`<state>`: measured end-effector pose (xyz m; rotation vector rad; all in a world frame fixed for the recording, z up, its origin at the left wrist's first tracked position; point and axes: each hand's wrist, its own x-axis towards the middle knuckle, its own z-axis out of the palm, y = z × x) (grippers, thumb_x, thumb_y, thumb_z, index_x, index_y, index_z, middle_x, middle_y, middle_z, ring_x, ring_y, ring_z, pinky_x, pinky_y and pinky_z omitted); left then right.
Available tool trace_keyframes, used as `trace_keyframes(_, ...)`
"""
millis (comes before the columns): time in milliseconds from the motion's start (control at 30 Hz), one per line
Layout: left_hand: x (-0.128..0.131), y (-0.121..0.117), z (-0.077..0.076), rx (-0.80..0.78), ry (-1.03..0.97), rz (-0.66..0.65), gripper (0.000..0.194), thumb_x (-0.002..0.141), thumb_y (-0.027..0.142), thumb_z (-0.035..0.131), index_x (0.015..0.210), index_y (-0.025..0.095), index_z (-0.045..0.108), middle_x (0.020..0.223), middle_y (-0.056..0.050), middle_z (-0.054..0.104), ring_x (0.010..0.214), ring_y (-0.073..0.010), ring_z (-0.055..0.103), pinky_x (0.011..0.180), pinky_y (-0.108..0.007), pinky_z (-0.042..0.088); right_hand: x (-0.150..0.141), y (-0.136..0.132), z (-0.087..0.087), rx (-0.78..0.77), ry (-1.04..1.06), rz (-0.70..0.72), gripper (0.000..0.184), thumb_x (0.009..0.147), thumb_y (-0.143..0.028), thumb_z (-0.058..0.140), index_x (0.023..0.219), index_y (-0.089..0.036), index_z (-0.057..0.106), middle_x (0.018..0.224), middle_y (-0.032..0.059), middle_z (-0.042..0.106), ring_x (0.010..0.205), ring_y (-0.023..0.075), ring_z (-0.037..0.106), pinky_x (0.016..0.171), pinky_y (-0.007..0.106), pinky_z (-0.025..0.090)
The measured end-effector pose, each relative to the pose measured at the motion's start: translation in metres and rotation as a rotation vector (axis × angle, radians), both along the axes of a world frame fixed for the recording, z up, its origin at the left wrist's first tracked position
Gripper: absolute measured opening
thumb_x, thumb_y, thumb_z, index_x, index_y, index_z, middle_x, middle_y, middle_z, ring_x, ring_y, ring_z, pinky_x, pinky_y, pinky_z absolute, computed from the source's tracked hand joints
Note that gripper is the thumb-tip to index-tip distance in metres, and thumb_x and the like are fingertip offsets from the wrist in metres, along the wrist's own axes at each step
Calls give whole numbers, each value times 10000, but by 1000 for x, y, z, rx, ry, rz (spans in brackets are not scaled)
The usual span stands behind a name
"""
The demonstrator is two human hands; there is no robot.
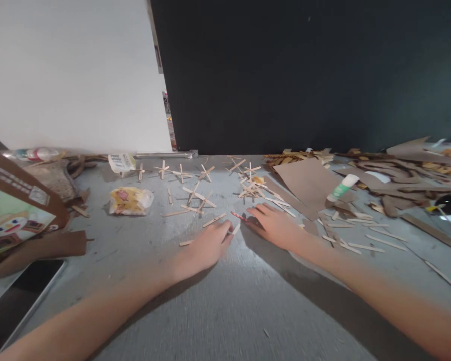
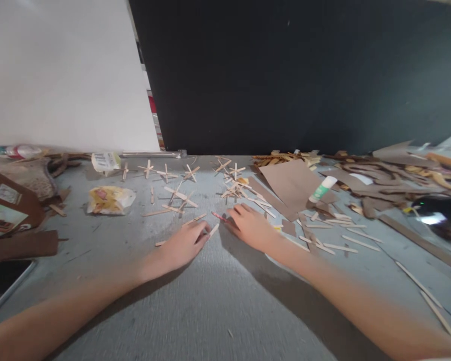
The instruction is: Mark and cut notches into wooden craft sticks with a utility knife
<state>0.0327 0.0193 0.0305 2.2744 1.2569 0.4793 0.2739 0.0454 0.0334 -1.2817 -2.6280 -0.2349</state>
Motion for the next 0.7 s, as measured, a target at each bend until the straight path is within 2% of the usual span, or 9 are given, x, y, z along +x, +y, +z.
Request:
trace_keyframes(100, -7, 7, 5, -38, -34, 20, 245, 1037, 288, 437, 1121, 220, 657, 1050, -86, 719, 965, -242, 682, 916, -392, 515, -7, 3, -9, 0, 18, 56, 321, 1039, -233, 537, 1340, -163, 624, 1030, 122, 688, 993, 276, 681, 837, 372, 526)
trace_keyframes(167, -13, 12, 8, 14, -62, -47, 239, 1018, 287, 506, 1187, 242, 668, 1160, -84, 724, 1087, -241, 672, 1000, -397, 498, -8, 7, -12, -28, 24, 68, 363, 1026, -166, 513, 1375, -179, 614, 990, 100, 692, 933, 249, 688, 807, 339, 513)
trace_keyframes(233, -18, 17, 9, 99, -76, -181, 262, 995, 289, 583, 1235, 265, 686, 1300, -79, 705, 1264, -247, 612, 1112, -412, 441, -6, 11, -11, -75, 44, 83, 335, 991, -118, 509, 1261, -198, 690, 910, 73, 689, 845, 222, 680, 754, 308, 494)
trace_keyframes(300, -22, 21, 9, 149, -56, -298, 283, 1000, 297, 600, 1263, 286, 704, 1395, -66, 681, 1373, -241, 555, 1189, -423, 379, -2, 15, -9, -107, 111, 80, 273, 946, -95, 517, 1033, -203, 751, 841, 56, 682, 775, 198, 658, 726, 292, 475)
trace_keyframes(367, -25, 22, 7, 157, -15, -342, 291, 1018, 308, 582, 1276, 297, 716, 1451, -57, 658, 1428, -234, 522, 1233, -439, 336, 3, 18, -6, -122, 193, 65, 252, 912, -94, 518, 847, -206, 733, 782, 41, 672, 737, 182, 634, 724, 287, 461)
trace_keyframes(433, -26, 21, 4, 145, 26, -330, 297, 1027, 334, 572, 1278, 295, 725, 1486, -60, 634, 1463, -235, 494, 1252, -457, 317, 6, 18, -4, -138, 220, 53, 247, 896, -102, 513, 762, -206, 693, 734, 29, 651, 703, 174, 610, 710, 288, 446)
trace_keyframes(533, -27, 20, 0, 147, 51, -282, 308, 1000, 383, 613, 1261, 278, 737, 1510, -74, 611, 1477, -252, 481, 1245, -473, 338, 5, 14, -3, -176, 195, 40, 239, 918, -142, 503, 736, -204, 644, 713, 25, 624, 670, 170, 587, 673, 289, 422)
trace_keyframes(633, -27, 19, -3, 146, 58, -235, 334, 956, 411, 667, 1245, 262, 741, 1519, -85, 602, 1482, -278, 472, 1241, -496, 345, -2, 6, -5, -202, 221, -51, 213, 964, -222, 529, 772, -208, 621, 735, 27, 631, 670, 169, 593, 653, 287, 410)
trace_keyframes(700, -27, 18, -4, 118, 59, -213, 360, 938, 414, 688, 1259, 257, 730, 1525, -90, 595, 1487, -296, 464, 1244, -515, 337, -8, 3, -7, -221, 247, -131, 158, 960, -212, 551, 817, -208, 617, 736, 19, 639, 641, 161, 591, 618, 279, 397)
